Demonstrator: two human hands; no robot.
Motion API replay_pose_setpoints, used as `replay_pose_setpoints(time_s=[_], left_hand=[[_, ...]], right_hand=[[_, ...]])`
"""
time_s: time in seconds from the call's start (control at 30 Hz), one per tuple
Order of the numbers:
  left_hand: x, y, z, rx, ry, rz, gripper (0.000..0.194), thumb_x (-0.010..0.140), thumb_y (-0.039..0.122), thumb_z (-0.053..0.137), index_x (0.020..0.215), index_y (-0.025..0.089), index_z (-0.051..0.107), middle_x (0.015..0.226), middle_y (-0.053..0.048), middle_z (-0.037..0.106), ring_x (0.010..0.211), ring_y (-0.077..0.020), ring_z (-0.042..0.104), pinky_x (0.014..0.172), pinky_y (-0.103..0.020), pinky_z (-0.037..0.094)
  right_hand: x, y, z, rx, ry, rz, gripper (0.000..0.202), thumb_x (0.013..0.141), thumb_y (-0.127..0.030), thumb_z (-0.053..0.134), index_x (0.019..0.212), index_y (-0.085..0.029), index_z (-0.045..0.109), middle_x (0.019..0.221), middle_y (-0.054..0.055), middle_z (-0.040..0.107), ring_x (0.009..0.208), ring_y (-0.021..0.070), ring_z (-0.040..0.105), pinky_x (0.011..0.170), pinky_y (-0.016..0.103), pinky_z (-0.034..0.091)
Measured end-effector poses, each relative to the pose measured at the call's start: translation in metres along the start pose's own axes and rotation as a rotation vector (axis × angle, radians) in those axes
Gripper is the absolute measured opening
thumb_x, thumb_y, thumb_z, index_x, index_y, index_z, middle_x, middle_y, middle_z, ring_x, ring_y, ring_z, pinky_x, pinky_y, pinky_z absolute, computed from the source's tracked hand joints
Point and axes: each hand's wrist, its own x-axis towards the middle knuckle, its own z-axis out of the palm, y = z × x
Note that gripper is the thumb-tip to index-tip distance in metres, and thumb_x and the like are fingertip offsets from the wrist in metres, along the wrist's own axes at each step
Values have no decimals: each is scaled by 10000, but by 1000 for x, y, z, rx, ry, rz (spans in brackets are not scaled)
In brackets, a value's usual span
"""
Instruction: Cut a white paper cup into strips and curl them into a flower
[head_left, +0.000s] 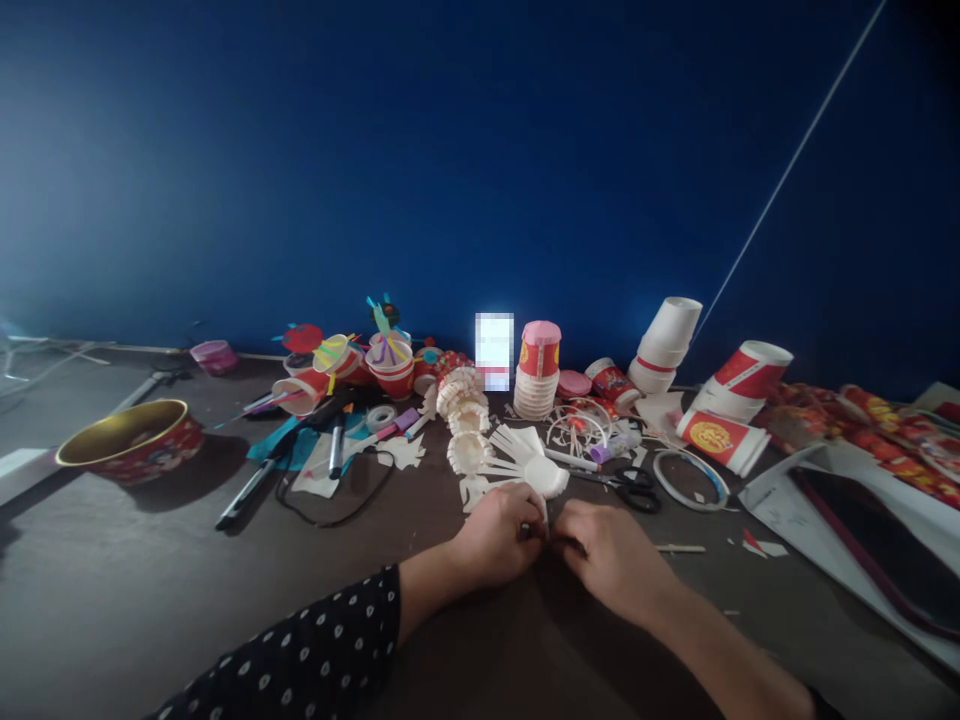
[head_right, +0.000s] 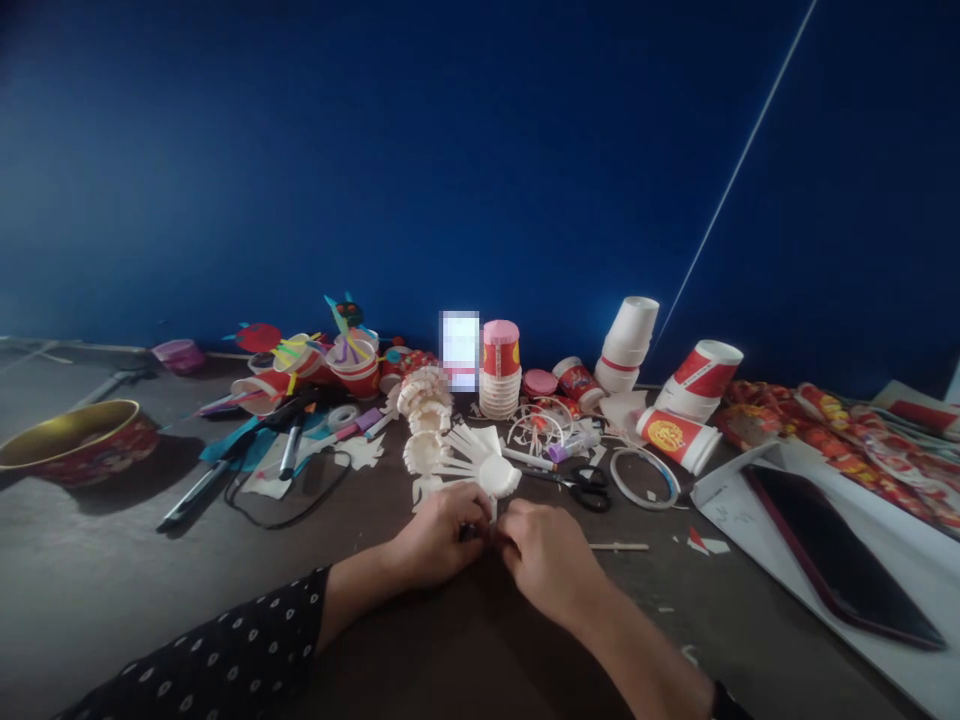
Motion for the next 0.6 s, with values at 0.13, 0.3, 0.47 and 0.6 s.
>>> replay_pose_setpoints(time_s=[0.13, 0.3, 0.47, 0.6], left_hand=[[0, -1, 0, 1, -10, 4, 143, 577, 10, 596, 591, 151, 618, 762, -24, 626, 737, -149, 562, 680, -239, 418], [1, -1, 0, 12, -6, 44, 112, 587, 39, 584, 572, 149, 582, 761, -33, 625, 728, -153, 559, 673, -245, 413], [-2, 2, -1, 92, 6, 55, 132, 537, 62, 563, 628, 156, 550, 709, -33, 600, 683, -167, 532, 636, -260, 401], [-3, 3, -2, 121, -14, 82, 161, 534, 77, 566, 672, 158, 547, 699, -27, 584, 684, -169, 520, 636, -259, 392]], right_hand=[[2, -2, 2, -2, 3, 14, 145, 761, -139, 489, 708, -203, 608, 765, 21, 634, 692, 150, 572, 583, 247, 312], [2, -4, 3, 20, 4, 52, 144, 744, -136, 491, 696, -206, 608, 751, 18, 631, 691, 149, 572, 585, 246, 314], [1, -5, 2, 43, -1, 92, 139, 725, -135, 512, 725, -213, 626, 767, 18, 648, 703, 155, 581, 582, 246, 311], [2, -6, 1, 24, -7, 119, 111, 735, -165, 525, 723, -203, 628, 771, 30, 650, 721, 164, 587, 590, 248, 312]])
